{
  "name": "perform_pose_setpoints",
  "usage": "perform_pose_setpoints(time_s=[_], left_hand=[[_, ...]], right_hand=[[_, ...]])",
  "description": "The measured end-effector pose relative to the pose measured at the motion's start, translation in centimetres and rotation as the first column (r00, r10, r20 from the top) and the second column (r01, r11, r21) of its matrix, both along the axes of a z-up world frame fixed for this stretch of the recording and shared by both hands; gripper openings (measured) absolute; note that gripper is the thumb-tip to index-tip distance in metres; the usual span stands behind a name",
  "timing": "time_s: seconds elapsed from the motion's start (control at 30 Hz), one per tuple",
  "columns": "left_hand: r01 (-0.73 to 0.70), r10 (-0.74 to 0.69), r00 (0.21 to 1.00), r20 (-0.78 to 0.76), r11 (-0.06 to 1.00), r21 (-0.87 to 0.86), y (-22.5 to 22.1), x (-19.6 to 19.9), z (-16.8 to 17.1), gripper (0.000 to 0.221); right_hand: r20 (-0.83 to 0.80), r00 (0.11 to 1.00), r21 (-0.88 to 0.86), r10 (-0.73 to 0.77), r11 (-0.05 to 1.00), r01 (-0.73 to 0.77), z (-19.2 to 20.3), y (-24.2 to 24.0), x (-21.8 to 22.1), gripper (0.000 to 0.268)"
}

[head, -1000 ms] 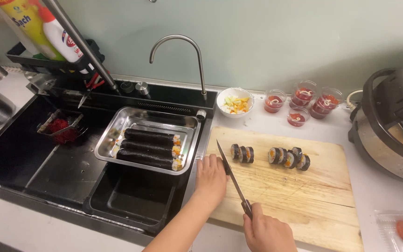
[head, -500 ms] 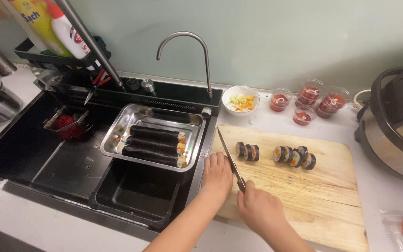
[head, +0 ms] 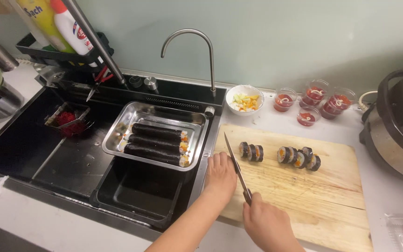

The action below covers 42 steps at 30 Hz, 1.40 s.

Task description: Slice sushi rolls on a cutting board and pack the pieces into plastic containers with sauce cups.

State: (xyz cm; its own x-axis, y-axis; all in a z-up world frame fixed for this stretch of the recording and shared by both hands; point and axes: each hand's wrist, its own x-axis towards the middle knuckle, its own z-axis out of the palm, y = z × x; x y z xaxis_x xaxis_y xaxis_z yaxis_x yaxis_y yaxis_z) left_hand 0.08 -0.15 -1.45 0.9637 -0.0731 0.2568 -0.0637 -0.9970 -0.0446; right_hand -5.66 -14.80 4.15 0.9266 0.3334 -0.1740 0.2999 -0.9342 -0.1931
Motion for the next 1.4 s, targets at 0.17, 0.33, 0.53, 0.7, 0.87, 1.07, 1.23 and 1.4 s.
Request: perform_pose_setpoints(time_s=[0.17,0.33,0.53,0.7,0.87,1.07,1.23,1.4], left_hand=[[-0.010,0.005,0.992,-0.127,0.999,-0.037,-0.1,0.4,0.0,0.038],[-0.004,0.001,0.998,-0.061,0.999,-0.053,0.1,0.0,0.7,0.035],[0.000,-0.001,0.999,-0.036,0.999,-0.046,-0.1,-0.1,0.3,0.049],[-0.028,0.030,0.999,0.020,0.997,-0.077,-0.3,0.1,-0.7,0.030],[-0.015,0.020,0.998,0.054,0.997,-0.075,-0.1,0.5,-0.9,0.035],[-0.012,0.004,0.996,-0.094,0.997,-0.081,-0.2,-0.2,1.5,0.032],[-0.029,0.027,0.998,-0.062,0.999,-0.038,-0.3,0.3,-0.3,0.033],[-0.011,0.011,1.000,0.000,0.998,-0.068,-0.1,0.3,-0.3,0.030]], right_hand=[[-0.060,0.998,-0.039,0.026,0.999,-0.028,0.6,2.0,2.6,0.027],[0.039,0.999,0.001,-0.004,1.000,0.004,-1.4,0.2,0.9,0.029],[-0.090,0.994,-0.130,-0.064,0.990,0.052,-1.8,-0.3,0.1,0.027],[0.068,0.997,0.014,0.033,0.999,-0.034,-2.4,1.5,2.6,0.028],[0.012,1.000,-0.033,-0.026,0.999,0.026,-1.9,0.0,0.8,0.027],[-0.116,0.992,-0.119,-0.054,0.992,0.040,-0.9,0.5,0.8,0.027],[0.051,0.998,-0.018,0.040,0.999,-0.040,-2.7,1.0,2.3,0.026],[-0.014,0.998,-0.085,-0.055,0.995,0.054,-4.4,-1.3,0.6,0.029]])
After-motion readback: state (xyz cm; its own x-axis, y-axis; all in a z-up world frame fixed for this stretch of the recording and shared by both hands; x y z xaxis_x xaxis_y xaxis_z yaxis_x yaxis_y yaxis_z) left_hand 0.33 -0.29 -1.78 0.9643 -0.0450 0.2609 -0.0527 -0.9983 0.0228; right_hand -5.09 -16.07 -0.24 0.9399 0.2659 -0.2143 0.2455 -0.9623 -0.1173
